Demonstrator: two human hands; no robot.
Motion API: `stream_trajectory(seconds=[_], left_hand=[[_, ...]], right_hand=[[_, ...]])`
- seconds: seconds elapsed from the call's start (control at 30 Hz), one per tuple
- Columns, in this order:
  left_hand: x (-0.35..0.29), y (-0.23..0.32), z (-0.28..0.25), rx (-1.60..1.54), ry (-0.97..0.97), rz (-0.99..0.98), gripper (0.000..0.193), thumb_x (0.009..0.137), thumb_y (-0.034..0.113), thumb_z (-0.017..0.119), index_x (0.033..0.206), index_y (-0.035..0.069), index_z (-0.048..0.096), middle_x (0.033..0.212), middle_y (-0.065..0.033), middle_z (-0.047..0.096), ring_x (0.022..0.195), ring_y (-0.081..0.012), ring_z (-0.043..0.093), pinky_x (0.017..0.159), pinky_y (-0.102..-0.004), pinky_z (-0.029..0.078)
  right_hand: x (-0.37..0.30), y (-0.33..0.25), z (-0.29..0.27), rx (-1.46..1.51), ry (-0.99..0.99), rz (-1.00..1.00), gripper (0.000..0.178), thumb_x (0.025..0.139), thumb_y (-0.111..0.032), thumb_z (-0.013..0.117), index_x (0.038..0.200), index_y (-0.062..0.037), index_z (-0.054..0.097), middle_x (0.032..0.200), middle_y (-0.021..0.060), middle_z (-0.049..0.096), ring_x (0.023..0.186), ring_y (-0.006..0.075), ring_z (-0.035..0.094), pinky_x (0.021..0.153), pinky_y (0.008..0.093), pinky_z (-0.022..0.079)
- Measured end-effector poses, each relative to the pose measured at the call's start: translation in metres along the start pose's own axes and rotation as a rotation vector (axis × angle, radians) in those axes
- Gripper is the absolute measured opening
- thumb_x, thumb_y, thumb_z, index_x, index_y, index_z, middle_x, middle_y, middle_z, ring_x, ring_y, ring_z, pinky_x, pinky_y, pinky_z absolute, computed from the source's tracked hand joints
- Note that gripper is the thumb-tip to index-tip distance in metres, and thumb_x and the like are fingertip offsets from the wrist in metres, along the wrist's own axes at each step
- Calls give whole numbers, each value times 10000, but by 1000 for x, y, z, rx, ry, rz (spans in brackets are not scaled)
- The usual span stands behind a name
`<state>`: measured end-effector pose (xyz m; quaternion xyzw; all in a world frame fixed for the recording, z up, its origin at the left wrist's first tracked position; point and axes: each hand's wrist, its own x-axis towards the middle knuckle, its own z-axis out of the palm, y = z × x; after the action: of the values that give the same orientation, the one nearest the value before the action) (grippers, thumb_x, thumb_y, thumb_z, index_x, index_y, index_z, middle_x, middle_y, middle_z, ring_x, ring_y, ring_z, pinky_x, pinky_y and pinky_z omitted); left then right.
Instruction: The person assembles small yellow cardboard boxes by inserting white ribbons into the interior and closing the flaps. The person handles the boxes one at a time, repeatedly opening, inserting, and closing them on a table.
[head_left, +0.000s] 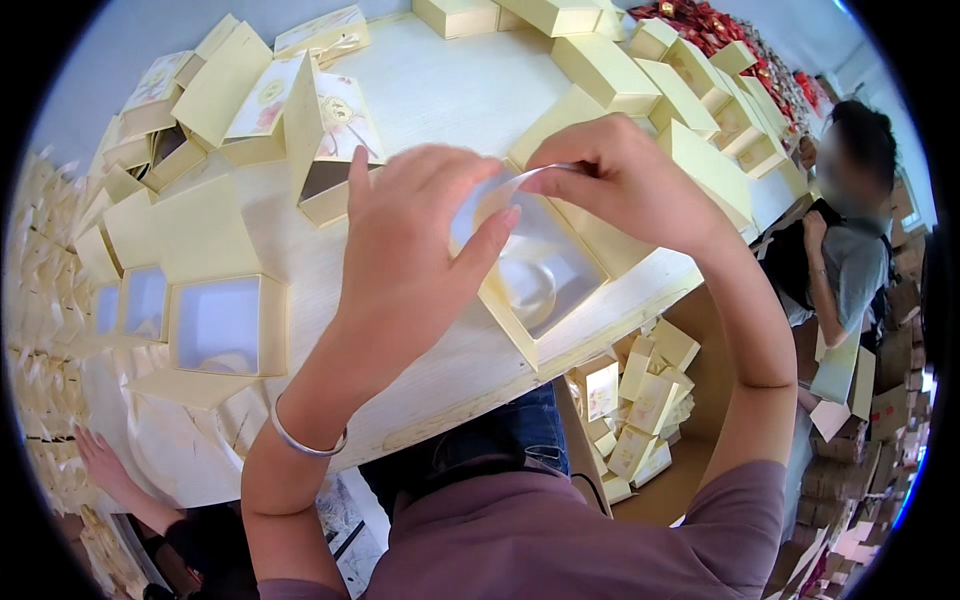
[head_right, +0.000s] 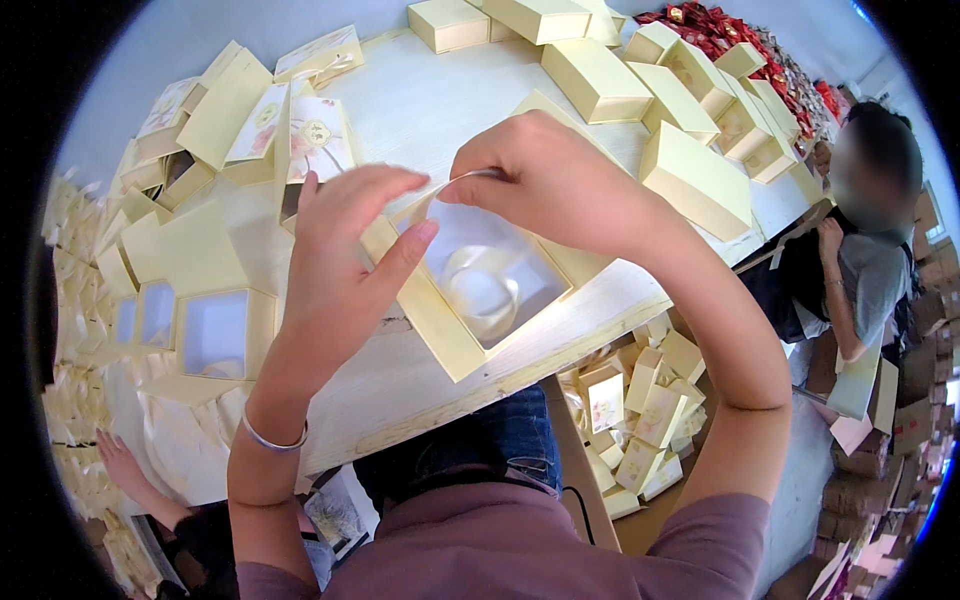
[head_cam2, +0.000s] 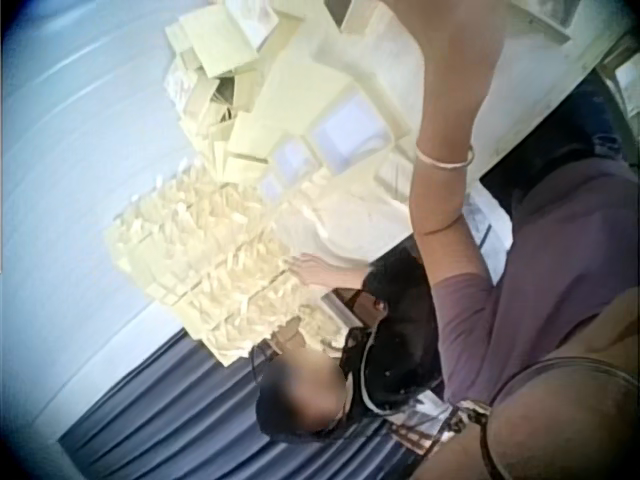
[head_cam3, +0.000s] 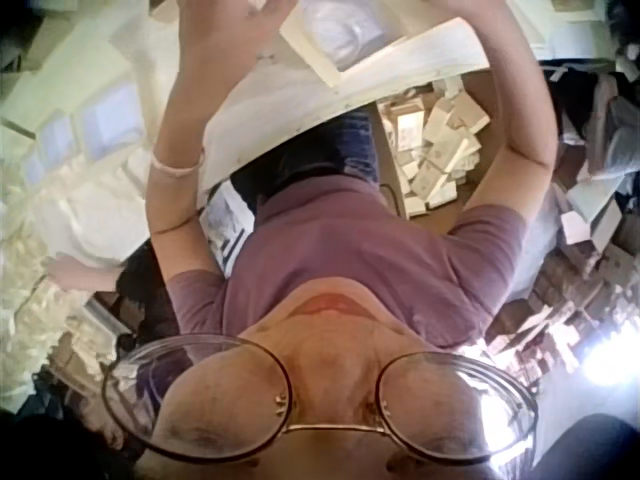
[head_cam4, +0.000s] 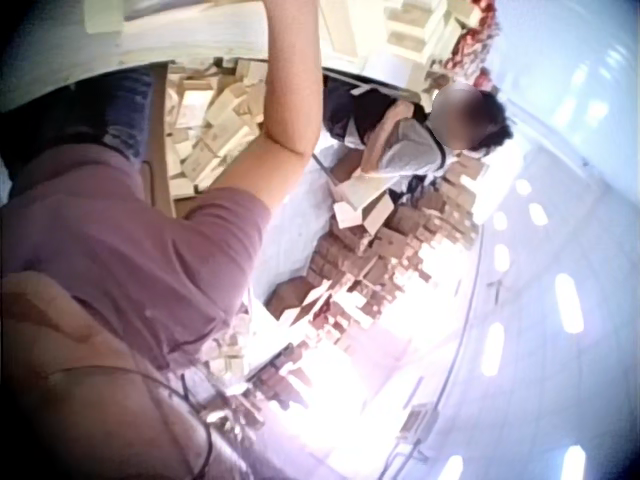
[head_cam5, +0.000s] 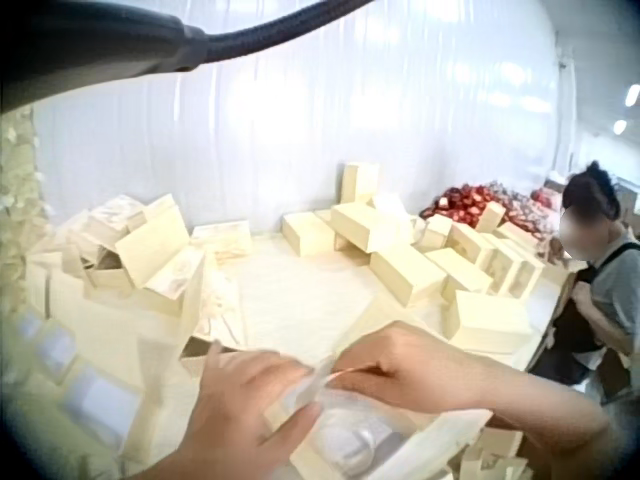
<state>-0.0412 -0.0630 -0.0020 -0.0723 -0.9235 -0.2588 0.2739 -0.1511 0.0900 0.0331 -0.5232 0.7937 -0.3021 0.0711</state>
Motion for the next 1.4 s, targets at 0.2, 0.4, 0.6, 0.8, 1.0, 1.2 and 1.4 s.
stream_trajectory(seconds=[0.2,0.4,0.6,0.8,1.0,1.2,1.4], left_hand=[[3,8,10,-83,-28,22,110,773,90,536,865,48,578,729,-73,590,725,-229,554,948,-480,236],[12,2,-17,-500,-56,-341,127,801,131,549,847,14,571,683,-7,562,579,-109,499,714,-282,432],[26,-29,-56,-1046,-75,-420,167,825,212,555,826,45,564,569,72,411,473,-3,326,504,-171,364],[31,-26,-50,-1270,-44,-450,154,833,210,542,820,57,545,527,91,316,450,5,265,439,-163,284],[19,13,-41,-1291,-124,-382,156,831,208,538,803,55,526,561,53,387,475,-30,365,460,-166,321],[-18,82,-25,-592,-715,232,377,734,227,647,1033,29,529,877,-99,560,780,-206,549,687,-305,434],[-11,91,-1,-597,-428,86,497,707,205,665,1125,36,455,939,-109,537,774,-228,536,650,-292,440]], right_hand=[[-24,-1,-13,101,101,74,117,789,-79,574,809,33,598,592,15,500,524,50,398,471,205,334],[-46,0,-72,-29,-37,316,78,733,-44,632,800,-5,618,630,-24,539,527,13,422,467,161,332],[-136,33,-160,50,401,420,147,732,-100,617,864,-64,565,767,21,529,688,79,465,623,191,361],[-190,49,-177,131,929,305,342,836,-210,469,1124,-25,466,557,-32,392,565,59,372,561,170,289],[-275,76,-227,1039,1107,-387,505,779,-7,431,1258,9,271,589,-21,445,531,110,434,652,211,335],[-208,33,-142,636,1071,149,437,838,-179,442,1204,51,377,1001,130,566,881,154,575,755,254,490],[-89,-21,-22,1275,592,164,382,856,-107,343,1194,70,334,1073,226,501,1002,295,522,788,299,493]])
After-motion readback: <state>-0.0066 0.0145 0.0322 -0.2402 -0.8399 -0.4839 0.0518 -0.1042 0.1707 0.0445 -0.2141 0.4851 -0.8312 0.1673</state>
